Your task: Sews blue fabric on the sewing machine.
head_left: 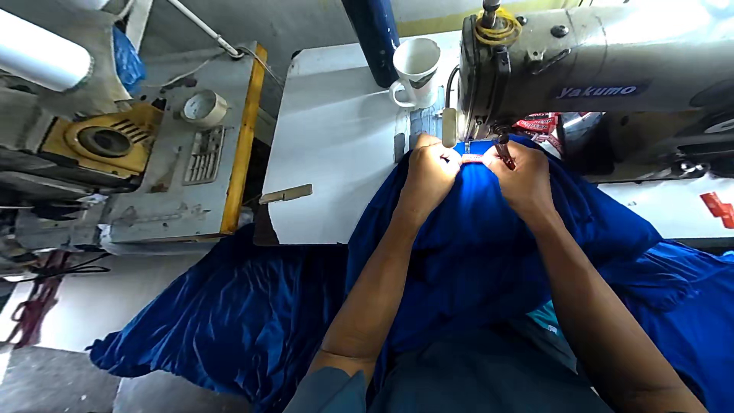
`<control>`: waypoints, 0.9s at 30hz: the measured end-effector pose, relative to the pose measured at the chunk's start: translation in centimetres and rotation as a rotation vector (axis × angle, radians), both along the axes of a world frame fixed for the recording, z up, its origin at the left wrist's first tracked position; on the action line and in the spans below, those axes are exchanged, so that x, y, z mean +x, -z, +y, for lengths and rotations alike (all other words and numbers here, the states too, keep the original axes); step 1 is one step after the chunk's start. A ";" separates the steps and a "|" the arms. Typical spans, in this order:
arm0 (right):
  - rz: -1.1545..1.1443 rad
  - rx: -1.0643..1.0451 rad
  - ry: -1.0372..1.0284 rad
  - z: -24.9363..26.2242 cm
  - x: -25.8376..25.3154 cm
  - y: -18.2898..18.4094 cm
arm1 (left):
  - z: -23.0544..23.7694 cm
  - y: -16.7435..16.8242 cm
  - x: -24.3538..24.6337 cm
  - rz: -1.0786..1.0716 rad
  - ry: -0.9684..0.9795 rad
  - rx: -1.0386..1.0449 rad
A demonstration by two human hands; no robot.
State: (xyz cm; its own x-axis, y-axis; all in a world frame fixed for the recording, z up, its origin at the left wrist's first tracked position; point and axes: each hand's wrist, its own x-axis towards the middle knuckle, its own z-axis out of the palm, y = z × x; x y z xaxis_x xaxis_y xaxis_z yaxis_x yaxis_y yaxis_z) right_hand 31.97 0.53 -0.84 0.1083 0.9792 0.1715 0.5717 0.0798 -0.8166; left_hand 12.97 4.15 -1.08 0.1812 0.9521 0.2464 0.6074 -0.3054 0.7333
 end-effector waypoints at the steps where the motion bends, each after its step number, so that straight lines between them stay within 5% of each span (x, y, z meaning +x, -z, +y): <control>1: 0.022 0.022 -0.008 -0.8 0.0 -0.1 | -0.4 -0.2 -0.1 -0.015 -0.008 -0.017; 18: 0.236 0.133 -0.102 -4.5 -0.8 -0.1 | -5.7 -1.9 -0.2 -0.164 -0.033 -0.027; 27: 0.086 0.218 -0.245 -4.1 0.3 -1.4 | -5.7 -3.1 -0.4 0.006 0.154 0.032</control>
